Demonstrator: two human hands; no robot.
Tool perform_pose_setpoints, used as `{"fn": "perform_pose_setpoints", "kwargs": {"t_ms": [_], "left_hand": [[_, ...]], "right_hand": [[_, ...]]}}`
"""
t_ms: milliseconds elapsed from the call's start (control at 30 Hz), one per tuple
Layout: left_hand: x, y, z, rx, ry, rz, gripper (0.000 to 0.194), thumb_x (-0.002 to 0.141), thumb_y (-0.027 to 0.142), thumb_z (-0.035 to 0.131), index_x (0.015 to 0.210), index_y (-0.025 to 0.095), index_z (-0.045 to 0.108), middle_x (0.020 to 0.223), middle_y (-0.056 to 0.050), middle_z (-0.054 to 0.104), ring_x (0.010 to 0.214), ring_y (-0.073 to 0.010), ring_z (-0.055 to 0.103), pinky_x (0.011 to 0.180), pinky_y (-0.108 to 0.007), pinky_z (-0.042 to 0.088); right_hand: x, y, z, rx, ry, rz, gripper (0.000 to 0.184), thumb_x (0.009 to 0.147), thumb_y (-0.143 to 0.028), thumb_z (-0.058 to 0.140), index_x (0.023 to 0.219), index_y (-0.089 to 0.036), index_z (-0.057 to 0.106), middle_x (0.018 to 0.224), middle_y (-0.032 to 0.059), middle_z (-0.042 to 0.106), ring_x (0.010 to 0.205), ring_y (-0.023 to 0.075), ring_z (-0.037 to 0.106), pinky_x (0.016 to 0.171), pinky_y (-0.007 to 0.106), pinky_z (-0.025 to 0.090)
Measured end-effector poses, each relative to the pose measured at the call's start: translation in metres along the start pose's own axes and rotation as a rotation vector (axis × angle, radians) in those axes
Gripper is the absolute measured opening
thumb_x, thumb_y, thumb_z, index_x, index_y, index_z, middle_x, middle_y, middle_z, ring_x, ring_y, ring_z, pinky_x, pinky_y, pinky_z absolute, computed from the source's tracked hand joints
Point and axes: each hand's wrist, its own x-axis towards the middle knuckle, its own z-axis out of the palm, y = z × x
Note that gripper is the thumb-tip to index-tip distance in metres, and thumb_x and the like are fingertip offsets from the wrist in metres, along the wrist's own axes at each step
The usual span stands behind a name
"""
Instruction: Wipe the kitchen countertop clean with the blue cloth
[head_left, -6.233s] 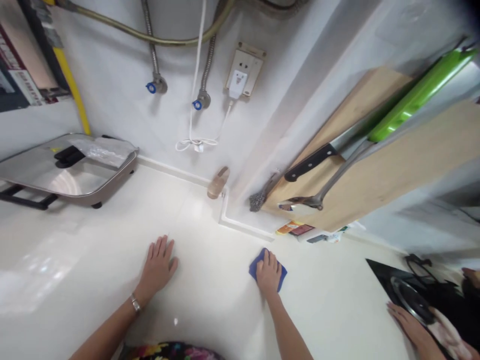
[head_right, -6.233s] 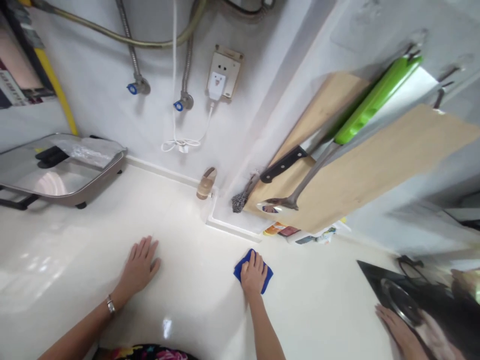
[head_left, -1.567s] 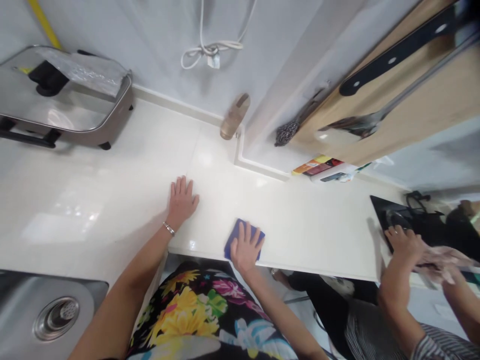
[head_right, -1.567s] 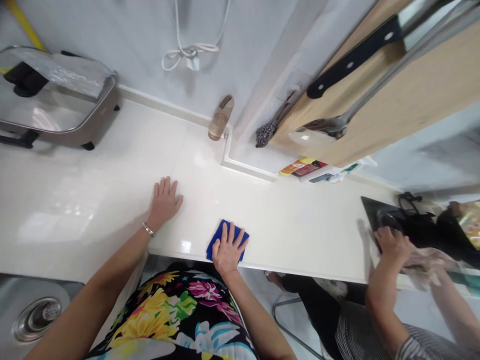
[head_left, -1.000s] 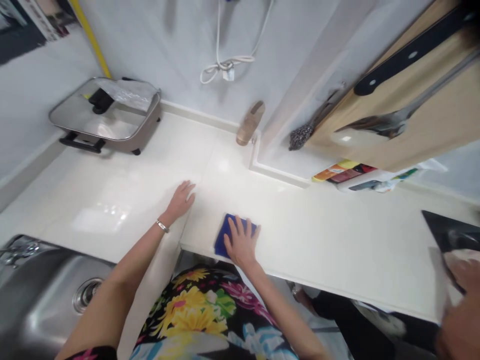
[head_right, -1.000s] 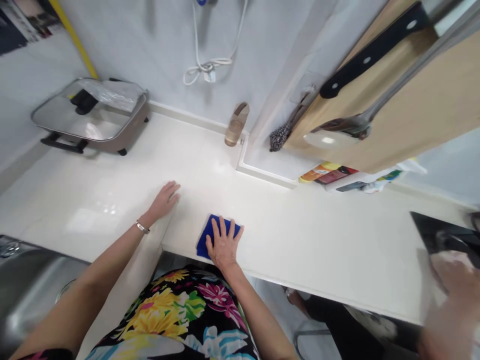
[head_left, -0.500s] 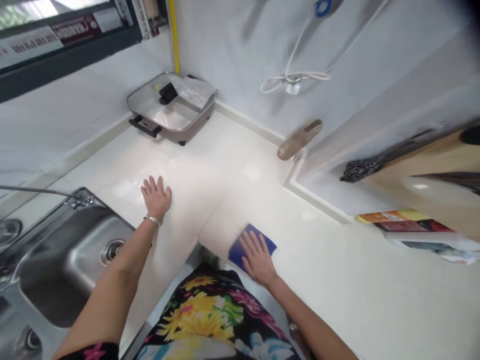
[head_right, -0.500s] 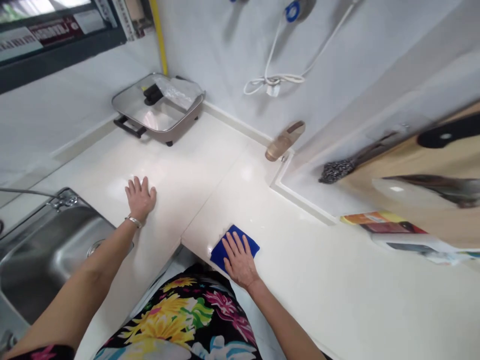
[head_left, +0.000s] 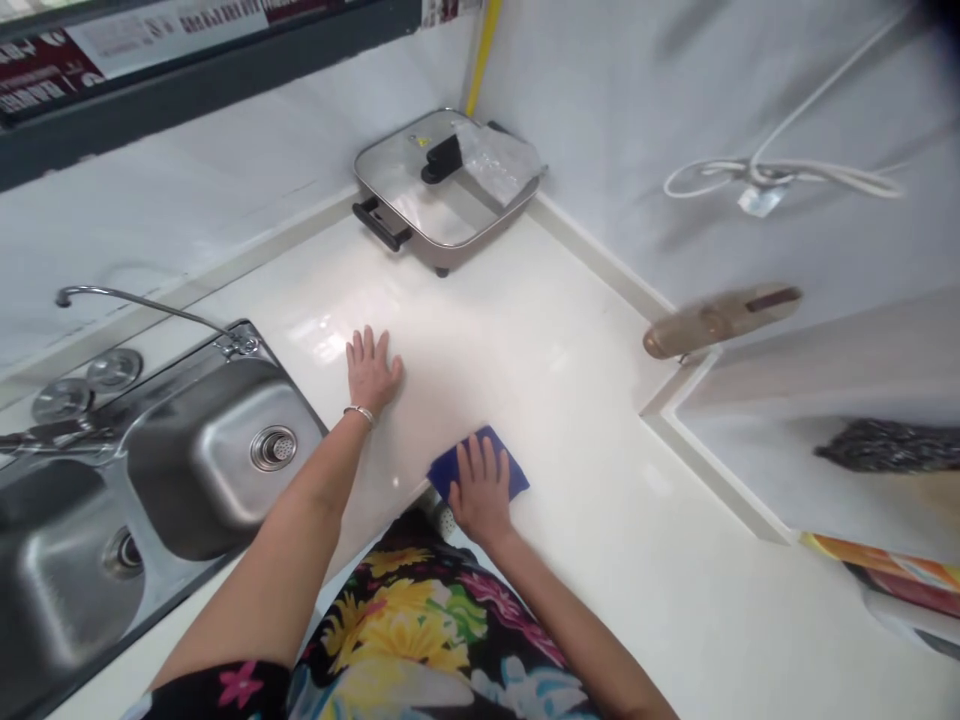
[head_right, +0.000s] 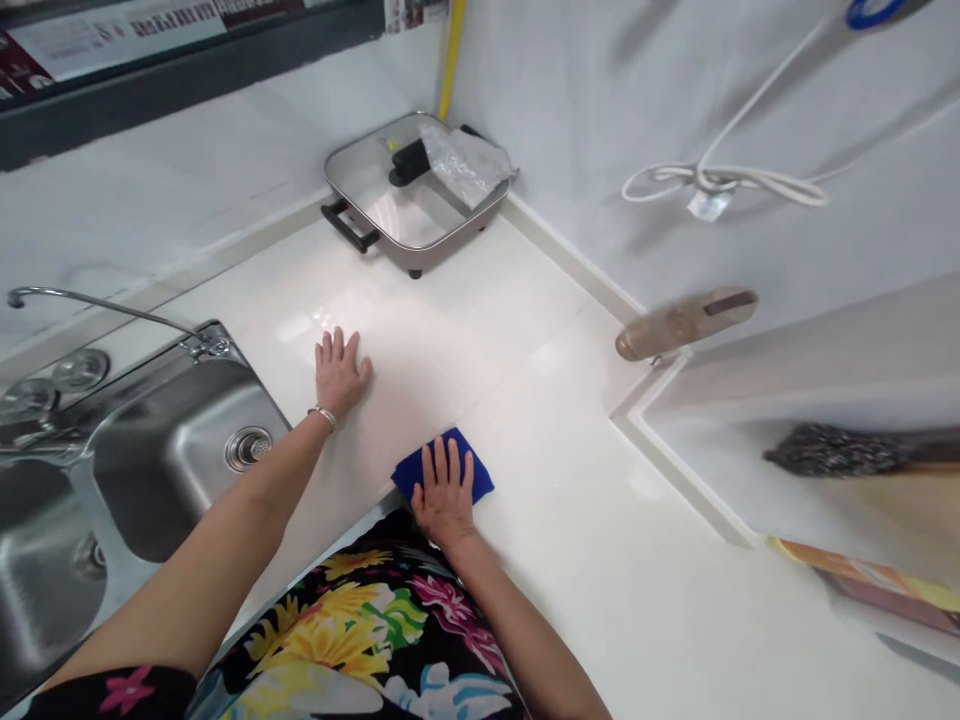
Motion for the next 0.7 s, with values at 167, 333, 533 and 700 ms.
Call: {"fn": "perform_pose_setpoints", "kwargs": {"t_ms": [167, 333, 533, 700], "left_hand": [[0.000, -0.002, -0.002, -0.006, 0.013, 0.017, 0.063, 0.096, 0.040, 0.043, 0.153, 0.013, 0.040, 0.169, -0.014, 0.018, 0.157, -0.0355, 0.002, 0.126, -0.061, 0.004], [0.001, -0.004, -0.003, 0.063, 0.021, 0.026, 0.062, 0.096, 0.042, 0.044, 0.153, 0.016, 0.041, 0.168, -0.014, 0.022, 0.157, -0.0351, 0.005, 0.125, -0.061, 0.010], [0.004, -0.005, -0.002, 0.108, 0.029, 0.029, 0.063, 0.096, 0.043, 0.043, 0.153, 0.015, 0.041, 0.168, -0.016, 0.023, 0.157, -0.0366, 0.008, 0.125, -0.061, 0.013], [0.005, -0.005, -0.003, 0.106, 0.019, 0.019, 0.062, 0.096, 0.042, 0.044, 0.153, 0.018, 0.041, 0.168, -0.013, 0.024, 0.157, -0.0357, 0.008, 0.125, -0.062, 0.013]], "right_hand": [[0.048, -0.017, 0.004, 0.080, 0.018, -0.009, 0.071, 0.093, -0.036, 0.046, 0.157, -0.011, 0.026, 0.165, 0.0193, 0.026, 0.155, 0.0369, 0.010, 0.123, 0.065, 0.011], [0.099, -0.007, 0.006, 0.116, 0.061, -0.048, 0.068, 0.093, -0.037, 0.046, 0.156, -0.015, 0.031, 0.165, 0.0122, 0.029, 0.155, 0.0323, 0.012, 0.125, 0.059, 0.009], [0.159, 0.030, 0.004, 0.130, 0.104, -0.029, 0.066, 0.094, -0.039, 0.045, 0.154, -0.017, 0.034, 0.165, 0.0091, 0.030, 0.155, 0.0288, 0.012, 0.127, 0.055, 0.007], [0.208, 0.072, 0.004, 0.108, 0.119, 0.043, 0.065, 0.094, -0.040, 0.043, 0.155, -0.018, 0.033, 0.165, 0.0090, 0.030, 0.155, 0.0295, 0.013, 0.126, 0.055, 0.007]]}}
